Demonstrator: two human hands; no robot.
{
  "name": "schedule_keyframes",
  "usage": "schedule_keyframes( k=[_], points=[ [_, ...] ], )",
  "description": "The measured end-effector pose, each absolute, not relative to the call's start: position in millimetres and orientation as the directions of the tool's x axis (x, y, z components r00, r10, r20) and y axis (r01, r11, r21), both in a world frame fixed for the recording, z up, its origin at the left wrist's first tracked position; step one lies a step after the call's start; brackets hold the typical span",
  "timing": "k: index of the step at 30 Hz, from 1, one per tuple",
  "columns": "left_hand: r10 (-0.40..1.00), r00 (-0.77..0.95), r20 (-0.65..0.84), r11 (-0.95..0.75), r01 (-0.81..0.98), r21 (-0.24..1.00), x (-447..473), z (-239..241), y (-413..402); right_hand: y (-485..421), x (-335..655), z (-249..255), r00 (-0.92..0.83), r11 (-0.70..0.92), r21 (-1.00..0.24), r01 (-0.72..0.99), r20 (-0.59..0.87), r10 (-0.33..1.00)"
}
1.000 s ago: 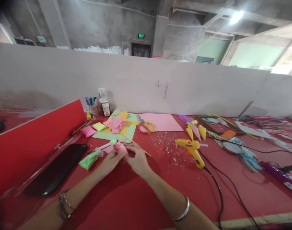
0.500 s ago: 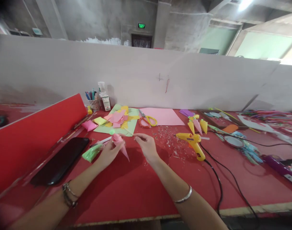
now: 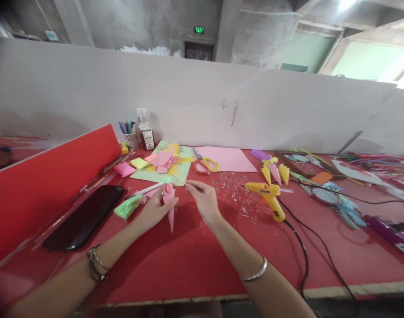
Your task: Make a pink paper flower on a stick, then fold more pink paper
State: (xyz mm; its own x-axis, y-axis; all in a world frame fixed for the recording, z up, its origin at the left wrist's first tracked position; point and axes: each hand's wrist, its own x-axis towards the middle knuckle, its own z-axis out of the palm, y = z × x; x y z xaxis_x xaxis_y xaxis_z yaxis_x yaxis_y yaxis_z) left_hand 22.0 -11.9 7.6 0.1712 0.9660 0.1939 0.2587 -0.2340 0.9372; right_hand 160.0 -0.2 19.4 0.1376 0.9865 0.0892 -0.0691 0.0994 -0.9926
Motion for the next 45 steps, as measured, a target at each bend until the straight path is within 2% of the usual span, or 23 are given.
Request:
schedule_keyframes(
  k=[4,8,14,18,22,28,32,41,45],
  points=[
    [0.96,0.214,0.183,-0.21,0.113,0.971,23.3,6.9,-12.8,-0.7,158.1,22.6,0.148,0.085,-0.993,-0.087,0.072,0.986],
    [0.964,0.218,0.153,-0.153,-0.016,0.988,24.9,7.4,-13.9,-3.4,157.2,24.6,0.151,0.142,-0.988,-0.053,0.132,0.98],
    [0.963,0.249,0.101,-0.091,-0.054,0.994,27.2,9.1,-15.6,-8.1,156.5,21.9,0.124,0.338,-0.936,0.1,0.349,0.929],
    [0.954,0.278,0.117,-0.113,-0.031,0.993,28.3,9.7,-16.7,-12.8,154.2,20.9,0.048,0.515,-0.834,0.199,0.533,0.845],
    [0.945,0.304,0.121,-0.117,-0.033,0.993,28.7,9.6,-17.1,-16.5,152.4,22.7,-0.039,0.623,-0.739,0.257,0.636,0.771],
    [0.948,0.277,0.158,-0.157,-0.026,0.987,29.2,9.1,-16.9,-17.6,150.4,24.3,-0.057,0.652,-0.701,0.289,0.667,0.743],
    [0.946,0.299,0.126,-0.125,-0.022,0.992,29.3,8.7,-18.1,-17.9,149.3,22.5,-0.059,0.655,-0.698,0.29,0.67,0.74],
    [0.946,0.281,0.159,-0.156,-0.035,0.987,28.3,8.6,-17.7,-15.8,150.1,17.2,-0.1,0.61,-0.764,0.208,0.604,0.791],
    [0.948,0.292,0.124,-0.128,-0.004,0.992,27.9,11.6,-18.4,-15.6,150.7,19.7,-0.103,0.625,-0.758,0.189,0.617,0.78]
  ],
)
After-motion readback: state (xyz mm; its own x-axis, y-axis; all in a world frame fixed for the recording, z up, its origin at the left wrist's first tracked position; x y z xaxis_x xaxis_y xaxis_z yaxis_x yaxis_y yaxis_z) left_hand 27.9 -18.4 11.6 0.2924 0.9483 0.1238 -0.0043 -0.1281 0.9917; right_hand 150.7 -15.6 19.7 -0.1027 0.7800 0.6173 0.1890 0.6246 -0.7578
